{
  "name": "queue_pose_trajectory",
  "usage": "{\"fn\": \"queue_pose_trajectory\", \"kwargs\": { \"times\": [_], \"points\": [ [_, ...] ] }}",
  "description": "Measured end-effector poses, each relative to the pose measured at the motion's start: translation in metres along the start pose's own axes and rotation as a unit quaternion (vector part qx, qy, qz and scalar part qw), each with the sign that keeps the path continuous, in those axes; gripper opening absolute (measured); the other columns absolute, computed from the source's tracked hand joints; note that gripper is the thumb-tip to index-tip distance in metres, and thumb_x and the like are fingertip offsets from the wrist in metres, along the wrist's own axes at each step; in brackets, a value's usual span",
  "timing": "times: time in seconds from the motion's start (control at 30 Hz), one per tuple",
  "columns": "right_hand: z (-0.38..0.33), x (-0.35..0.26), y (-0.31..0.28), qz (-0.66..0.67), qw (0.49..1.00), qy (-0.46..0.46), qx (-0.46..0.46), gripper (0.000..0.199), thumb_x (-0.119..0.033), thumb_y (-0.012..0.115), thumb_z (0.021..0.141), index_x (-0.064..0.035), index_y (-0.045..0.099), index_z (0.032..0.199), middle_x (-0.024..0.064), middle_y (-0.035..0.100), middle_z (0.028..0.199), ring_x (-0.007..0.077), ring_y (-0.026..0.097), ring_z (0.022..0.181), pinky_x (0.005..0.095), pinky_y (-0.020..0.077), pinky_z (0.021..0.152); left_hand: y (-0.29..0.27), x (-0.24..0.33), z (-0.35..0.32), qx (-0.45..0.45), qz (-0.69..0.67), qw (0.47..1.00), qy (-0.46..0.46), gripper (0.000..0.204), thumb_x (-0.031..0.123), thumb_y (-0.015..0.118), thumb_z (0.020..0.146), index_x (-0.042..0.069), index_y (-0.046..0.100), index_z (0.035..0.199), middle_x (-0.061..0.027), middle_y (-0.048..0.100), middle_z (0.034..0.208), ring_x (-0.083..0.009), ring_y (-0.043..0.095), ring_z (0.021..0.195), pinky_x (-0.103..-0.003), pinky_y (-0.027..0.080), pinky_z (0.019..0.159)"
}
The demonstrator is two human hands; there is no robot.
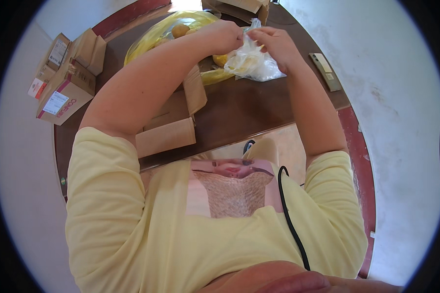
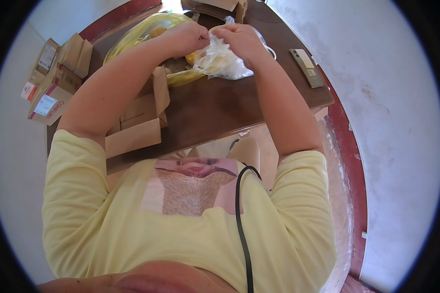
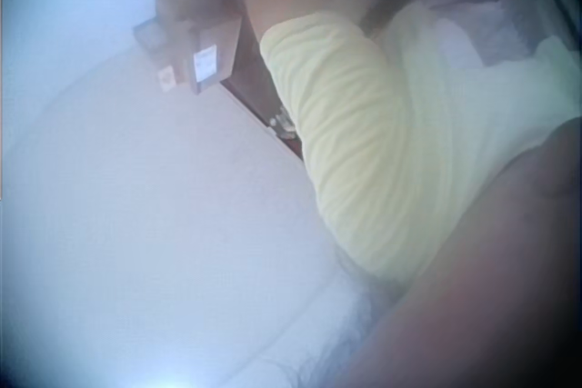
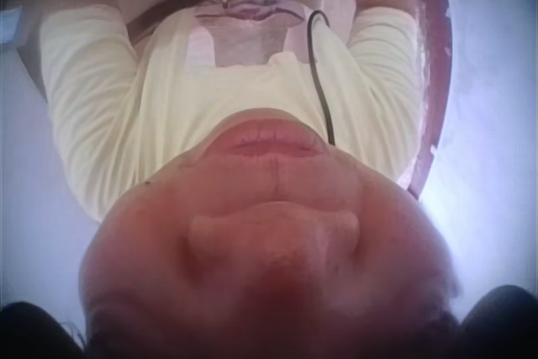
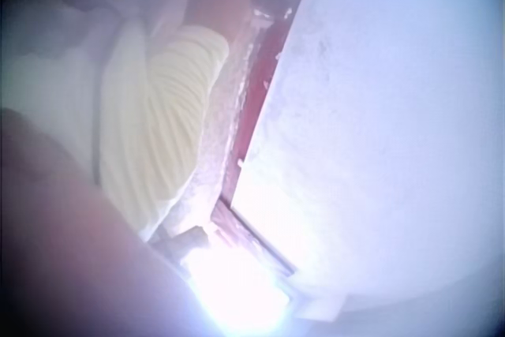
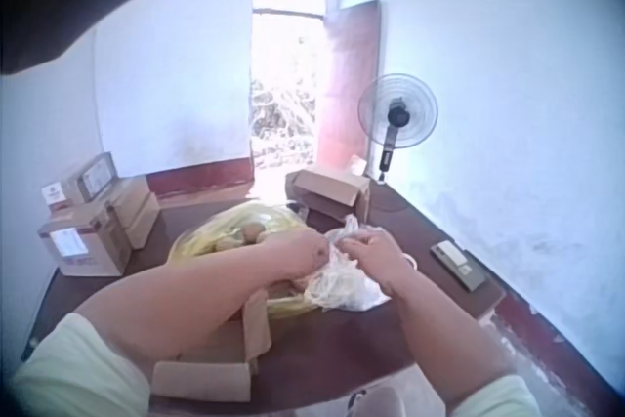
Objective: The person places several potatoes into a small cardboard box, closes the flaps, and seals the box with clear packing tape. The sealed box is then set aside on the table.
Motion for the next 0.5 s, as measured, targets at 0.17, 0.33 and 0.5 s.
{"fn": "queue_pose_trajectory", "kwargs": {
  "times": [0.17,0.33,0.5],
  "points": [
    [0.023,0.023,-0.036,-0.257,0.939,-0.176,0.148,0.027,-0.012,0.061,0.086,-0.0057,0.068,0.11,0.0142,0.067,0.105,0.0281,0.062,0.102,0.0387,0.0485,0.088,-0.007,-0.007,-0.002,0.068,-0.122,0.99,0.005,0.045,0.023,0.068,0.08,0.008,0.059,0.121,-0.0131,0.065,0.107,-0.0271,0.064,0.091,-0.038,0.051,0.081],
    [0.034,0.036,-0.005,-0.377,0.892,-0.237,0.075,0.035,-0.01,0.056,0.084,-0.0113,0.065,0.118,0.0154,0.065,0.111,0.0347,0.059,0.108,0.0423,0.0465,0.094,-0.017,0.003,-0.003,0.281,-0.128,0.93,0.201,0.045,0.028,0.067,0.079,0.011,0.061,0.121,-0.0125,0.065,0.111,-0.0288,0.062,0.098,-0.037,0.049,0.086],
    [0.053,0.062,0.0,-0.428,0.888,-0.166,-0.004,0.037,-0.01,0.05,0.087,-0.0143,0.064,0.121,0.0134,0.064,0.116,0.0333,0.059,0.109,0.0426,0.0468,0.093,-0.006,0.022,0.023,0.076,-0.097,0.984,0.128,0.037,0.029,0.068,0.084,0.008,0.065,0.114,-0.0058,0.067,0.096,-0.0199,0.062,0.082,-0.034,0.052,0.075]
  ]
}}
Point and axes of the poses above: each hand's wrist, its own z-axis towards the middle knuckle, its own y-axis out of the palm, x = y × z, the point moved 9 cm from there along z, towards the middle knuckle
